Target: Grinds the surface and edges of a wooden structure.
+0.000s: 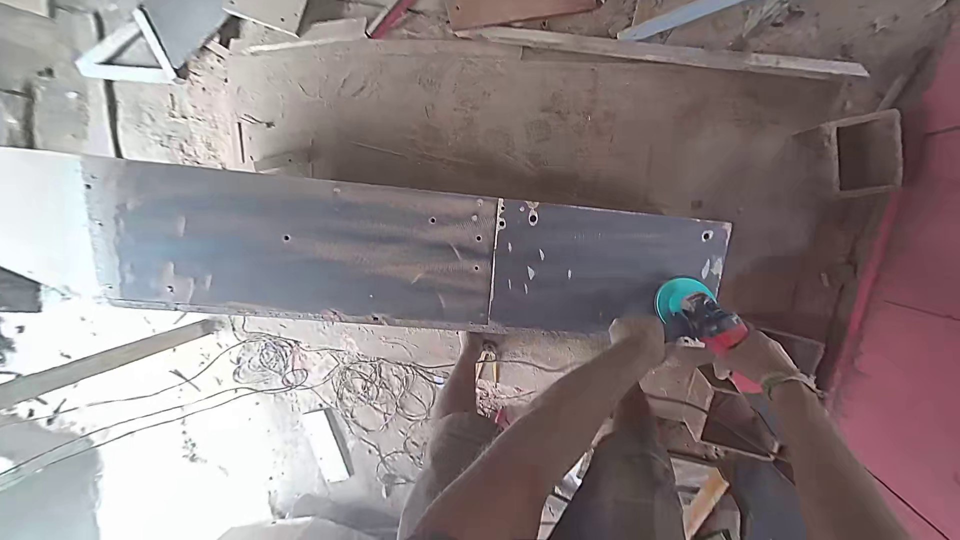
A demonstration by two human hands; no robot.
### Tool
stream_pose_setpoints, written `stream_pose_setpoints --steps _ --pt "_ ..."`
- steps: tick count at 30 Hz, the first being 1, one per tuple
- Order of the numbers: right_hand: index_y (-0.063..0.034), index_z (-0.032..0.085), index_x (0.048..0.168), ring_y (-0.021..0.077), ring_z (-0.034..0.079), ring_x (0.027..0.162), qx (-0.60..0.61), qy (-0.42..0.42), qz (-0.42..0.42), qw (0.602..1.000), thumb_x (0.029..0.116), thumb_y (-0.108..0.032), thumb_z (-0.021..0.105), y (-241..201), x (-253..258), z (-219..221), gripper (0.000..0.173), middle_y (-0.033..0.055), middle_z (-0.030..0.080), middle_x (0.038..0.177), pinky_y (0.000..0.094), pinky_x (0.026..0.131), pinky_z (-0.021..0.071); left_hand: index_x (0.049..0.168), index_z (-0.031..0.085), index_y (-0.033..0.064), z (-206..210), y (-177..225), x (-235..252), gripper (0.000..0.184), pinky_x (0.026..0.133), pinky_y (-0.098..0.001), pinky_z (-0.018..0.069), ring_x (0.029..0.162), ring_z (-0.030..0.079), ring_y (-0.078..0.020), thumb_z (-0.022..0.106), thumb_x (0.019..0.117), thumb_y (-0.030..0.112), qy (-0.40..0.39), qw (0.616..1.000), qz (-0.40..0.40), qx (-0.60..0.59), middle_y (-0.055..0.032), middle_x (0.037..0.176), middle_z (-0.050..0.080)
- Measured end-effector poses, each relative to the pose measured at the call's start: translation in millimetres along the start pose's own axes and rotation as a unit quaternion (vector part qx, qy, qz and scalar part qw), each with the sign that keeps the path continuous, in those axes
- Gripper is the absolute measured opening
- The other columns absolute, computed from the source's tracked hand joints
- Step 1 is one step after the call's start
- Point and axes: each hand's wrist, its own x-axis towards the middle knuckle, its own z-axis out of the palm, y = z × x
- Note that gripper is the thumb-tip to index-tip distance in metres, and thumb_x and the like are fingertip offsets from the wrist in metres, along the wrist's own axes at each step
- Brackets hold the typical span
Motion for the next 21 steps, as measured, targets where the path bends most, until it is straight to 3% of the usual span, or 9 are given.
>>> stream_pose_setpoints --steps 3,5,6,8,10,12,14,17,21 --pt "0.0078 0.051 0.141 0.042 0.064 0.121 0.169 0.001 -0.029 0.985 0.0632 -0.013 0.097 18 18 50 0.093 0.0303 0.065 0.128 0.06 0.105 0.0509 0.131 0.061 0.0053 -13 10 -20 0.035 0.078 -0.0585 0.0581 0.108 0.069 -0.0405 0.063 0.0959 0.01 0.033 0.998 0.004 0.046 -0.0208 0.118 0.069" --pt "0.004 0.049 0.142 0.0393 0.066 0.116 0.272 0.012 -0.068 0.96 0.0575 -0.003 0.095 -9 7 87 0.097 0.0283 0.065 0.127 0.0593 0.1 0.0546 0.139 0.055 0.0046 -19 -15 -39 0.039 0.079 -0.0569 0.0574 0.106 0.069 -0.0419 0.058 0.0996 0.008 0.063 0.995 0.01 0.08 -0.0233 0.115 0.069" --pt "0.0049 0.053 0.139 0.0393 0.067 0.113 0.292 0.015 -0.086 0.953 0.0569 -0.002 0.096 -31 -4 106 0.092 0.0283 0.066 0.124 0.0595 0.098 0.0552 0.141 0.054 0.0049 -23 -40 -54 0.045 0.08 -0.0582 0.0567 0.107 0.068 -0.0426 0.063 0.0974 0.013 0.066 0.994 0.005 0.082 -0.0236 0.117 0.068" --pt "0.0039 0.058 0.136 0.0353 0.067 0.117 0.274 0.016 -0.133 0.952 0.0574 -0.012 0.099 -83 -36 134 0.09 0.0244 0.068 0.125 0.0555 0.103 0.0544 0.14 0.055 0.006 -31 -96 -92 0.049 0.083 -0.0614 0.0561 0.109 0.067 -0.0432 0.067 0.0959 0.025 0.066 0.995 -0.02 0.079 -0.0228 0.12 0.068" --pt "0.0035 0.058 0.137 0.0351 0.065 0.122 0.246 0.013 -0.156 0.957 0.0564 -0.02 0.1 -139 -79 156 0.094 0.0235 0.068 0.127 0.0556 0.107 0.0525 0.141 0.053 0.0034 -38 -152 -134 0.041 0.084 -0.0638 0.0554 0.11 0.066 -0.0473 0.056 0.1014 0.011 0.052 0.993 -0.057 0.085 -0.0264 0.122 0.066" --pt "0.0024 0.062 0.131 0.0358 0.067 0.118 0.227 0.001 -0.165 0.96 0.0576 -0.023 0.097 -201 -126 182 0.085 0.0224 0.07 0.122 0.0578 0.103 0.0534 0.139 0.055 0.0065 -36 -218 -164 0.04 0.08 -0.0646 0.0561 0.106 0.068 -0.0478 0.057 0.0991 0.007 0.058 0.986 -0.116 0.103 -0.0255 0.12 0.068" --pt "-0.0004 0.067 0.125 0.0351 0.07 0.112 0.222 -0.018 -0.187 0.957 0.0637 -0.025 0.094 -255 -161 209 0.071 0.0202 0.073 0.116 0.0593 0.099 0.0551 0.138 0.056 0.0098 -36 -278 -191 0.042 0.078 -0.0638 0.0567 0.104 0.07 -0.046 0.063 0.0976 0.015 0.064 0.977 -0.167 0.12 -0.0234 0.118 0.07" --pt "-0.0103 0.07 0.128 0.0307 0.071 0.112 0.16 -0.034 -0.241 0.957 0.0834 -0.044 0.08 -322 -201 239 0.057 0.0139 0.075 0.118 0.0582 0.098 0.0563 0.137 0.055 0.0108 -38 -356 -232 0.048 0.076 -0.0633 0.0579 0.101 0.071 -0.045 0.065 0.0902 0.007 0.059 0.965 -0.226 0.121 -0.0208 0.116 0.071" --pt "-0.0138 0.066 0.132 0.0331 0.07 0.113 0.016 -0.045 -0.279 0.959 0.0759 -0.048 0.077 -373 -221 231 0.066 0.0138 0.073 0.12 0.0615 0.094 0.0561 0.133 0.057 0.0141 -28 -421 -249 0.039 0.082 -0.0606 0.0577 0.105 0.072 -0.0393 0.059 0.094 0.014 0.099 0.956 -0.266 0.075 -0.0155 0.117 0.072"
